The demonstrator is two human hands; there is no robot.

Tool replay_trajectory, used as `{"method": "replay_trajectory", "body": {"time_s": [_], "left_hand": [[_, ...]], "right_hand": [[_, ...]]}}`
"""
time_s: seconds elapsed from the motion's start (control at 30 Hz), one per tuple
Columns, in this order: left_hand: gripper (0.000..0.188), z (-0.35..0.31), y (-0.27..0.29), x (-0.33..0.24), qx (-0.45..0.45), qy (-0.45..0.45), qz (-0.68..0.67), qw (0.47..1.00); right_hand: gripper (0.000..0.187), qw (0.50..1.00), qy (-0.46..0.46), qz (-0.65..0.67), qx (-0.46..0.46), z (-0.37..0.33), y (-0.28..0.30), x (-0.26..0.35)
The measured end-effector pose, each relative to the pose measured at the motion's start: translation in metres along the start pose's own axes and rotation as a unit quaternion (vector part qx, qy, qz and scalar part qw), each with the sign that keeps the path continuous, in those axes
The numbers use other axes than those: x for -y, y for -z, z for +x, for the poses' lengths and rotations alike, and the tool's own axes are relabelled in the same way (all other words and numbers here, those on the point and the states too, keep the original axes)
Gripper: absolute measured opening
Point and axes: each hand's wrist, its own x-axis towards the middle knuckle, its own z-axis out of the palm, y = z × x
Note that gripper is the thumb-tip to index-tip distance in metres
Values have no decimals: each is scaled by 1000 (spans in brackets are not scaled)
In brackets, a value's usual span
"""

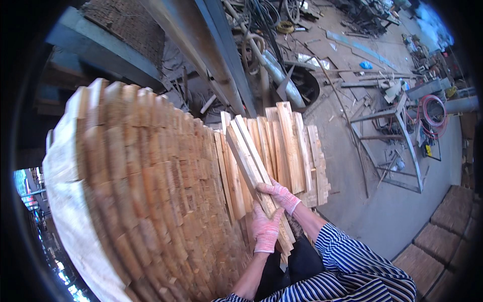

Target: The person picks up wooden planks from a large pile and stacks them neatly on a metal rack. They wear pink gloves and handle the wood by hand, repeatedly lifting and placing the planks to build a vertical stack.

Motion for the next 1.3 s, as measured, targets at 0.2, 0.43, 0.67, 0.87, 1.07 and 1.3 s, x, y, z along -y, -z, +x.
{"method": "replay_trajectory", "body": {"time_s": [0.2,0.43,0.67,0.87,1.07,1.3], "left_hand": [[105,-38,89,-99,-115,-201,-229,945],[91,-46,281,-225,-80,-256,-579,770],[56,-98,398,-176,-292,-177,-672,657],[64,-85,415,-88,-430,-116,-618,648],[67,-54,404,-36,-572,-153,-353,725],[70,-66,412,-64,-374,-202,-681,596]], "right_hand": [[83,993,74,-7,88,-90,-60,111],[123,899,266,-252,239,-185,-229,252],[115,650,305,-666,203,-167,-411,352],[75,475,377,-789,102,-31,-564,401],[53,410,363,-821,159,55,-591,341],[71,497,483,-692,203,6,-582,351]]}}
